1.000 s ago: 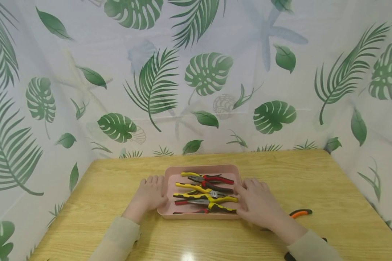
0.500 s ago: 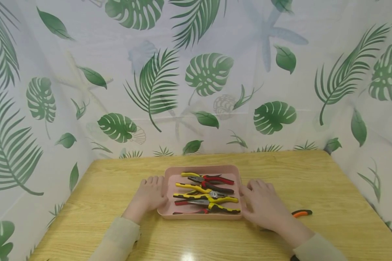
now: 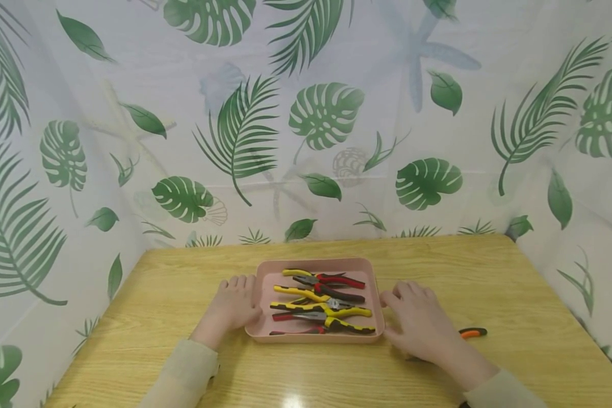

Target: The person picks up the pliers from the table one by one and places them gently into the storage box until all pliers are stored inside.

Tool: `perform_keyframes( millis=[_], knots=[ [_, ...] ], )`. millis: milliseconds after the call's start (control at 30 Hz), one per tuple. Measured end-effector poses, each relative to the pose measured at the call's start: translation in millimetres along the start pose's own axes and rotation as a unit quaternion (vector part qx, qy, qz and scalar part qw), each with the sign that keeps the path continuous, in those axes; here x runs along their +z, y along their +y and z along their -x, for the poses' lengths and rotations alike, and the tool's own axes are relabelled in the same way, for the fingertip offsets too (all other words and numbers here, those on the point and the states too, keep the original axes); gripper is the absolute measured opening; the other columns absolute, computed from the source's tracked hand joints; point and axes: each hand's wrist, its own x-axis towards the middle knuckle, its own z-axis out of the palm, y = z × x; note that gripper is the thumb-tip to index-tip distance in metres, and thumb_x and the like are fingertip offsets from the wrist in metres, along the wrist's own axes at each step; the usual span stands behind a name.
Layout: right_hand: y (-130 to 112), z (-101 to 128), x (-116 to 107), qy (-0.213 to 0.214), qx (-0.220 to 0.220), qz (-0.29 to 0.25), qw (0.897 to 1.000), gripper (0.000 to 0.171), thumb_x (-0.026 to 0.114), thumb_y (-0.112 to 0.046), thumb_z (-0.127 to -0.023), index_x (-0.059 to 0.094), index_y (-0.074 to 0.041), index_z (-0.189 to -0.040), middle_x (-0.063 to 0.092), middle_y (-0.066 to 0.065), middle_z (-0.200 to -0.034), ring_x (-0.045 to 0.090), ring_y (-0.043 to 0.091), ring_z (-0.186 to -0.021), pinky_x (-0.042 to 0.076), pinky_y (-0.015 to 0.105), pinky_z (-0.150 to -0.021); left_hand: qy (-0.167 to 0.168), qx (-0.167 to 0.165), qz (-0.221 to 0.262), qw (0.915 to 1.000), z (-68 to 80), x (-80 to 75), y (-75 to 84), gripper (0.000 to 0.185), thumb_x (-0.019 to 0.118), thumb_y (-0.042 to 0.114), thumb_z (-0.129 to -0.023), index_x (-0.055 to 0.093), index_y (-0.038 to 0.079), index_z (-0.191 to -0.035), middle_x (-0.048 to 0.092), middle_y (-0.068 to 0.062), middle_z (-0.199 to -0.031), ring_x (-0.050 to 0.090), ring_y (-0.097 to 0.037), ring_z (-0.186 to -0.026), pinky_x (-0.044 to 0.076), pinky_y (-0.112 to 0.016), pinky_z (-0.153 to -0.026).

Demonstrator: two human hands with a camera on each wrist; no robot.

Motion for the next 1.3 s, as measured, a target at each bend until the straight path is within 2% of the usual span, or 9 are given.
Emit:
perform_keyframes(
  millis=[367,600,800,1300],
  knots=[
    [7,6,-3,-0.014,0.02,-0.002,1.0,0.031,0.078,-0.025,-0.08,0.067,-0.023,-0.109,0.057,-0.003,-0.1,0.05,0.019,-0.095,0.042,0.046,-0.079,0.001,0.0,0.007,1.0,2.3,-3.5,1.3,0.057,0.06,0.038,-0.095,0.048,0.003,-0.139,0.059,-0.016,-0.131,0.053,-0.032,-0.12,0.042,-0.05,-0.103],
    [14,11,-6,-0.02,0.027,-0.003,0.999,0.032,0.079,-0.025,-0.081,0.067,-0.021,-0.11,0.057,-0.003,-0.101,0.051,0.02,-0.096,0.045,0.05,-0.08,0.004,-0.003,0.006,1.0,1.0,-3.3,1.1,0.054,0.059,0.038,-0.095,0.048,0.004,-0.136,0.059,-0.015,-0.126,0.052,-0.031,-0.115,0.042,-0.048,-0.1],
    [19,13,-10,-0.028,0.036,0.0,0.999,0.031,0.079,-0.026,-0.082,0.067,-0.021,-0.11,0.056,-0.003,-0.1,0.051,0.02,-0.094,0.044,0.049,-0.079,0.005,-0.001,0.012,0.9999,-0.1,-2.6,0.2,0.054,0.059,0.037,-0.094,0.049,0.004,-0.136,0.059,-0.015,-0.125,0.053,-0.031,-0.115,0.042,-0.048,-0.1],
    [31,25,-11,0.003,0.042,0.002,0.999,0.034,0.082,-0.027,-0.079,0.069,-0.019,-0.11,0.059,-0.001,-0.1,0.059,0.029,-0.101,0.046,0.05,-0.076,0.0,-0.001,0.014,0.9999,-1.7,2.2,-0.4,0.057,0.059,0.039,-0.094,0.048,0.004,-0.137,0.059,-0.015,-0.128,0.053,-0.032,-0.116,0.041,-0.048,-0.101]
  ],
)
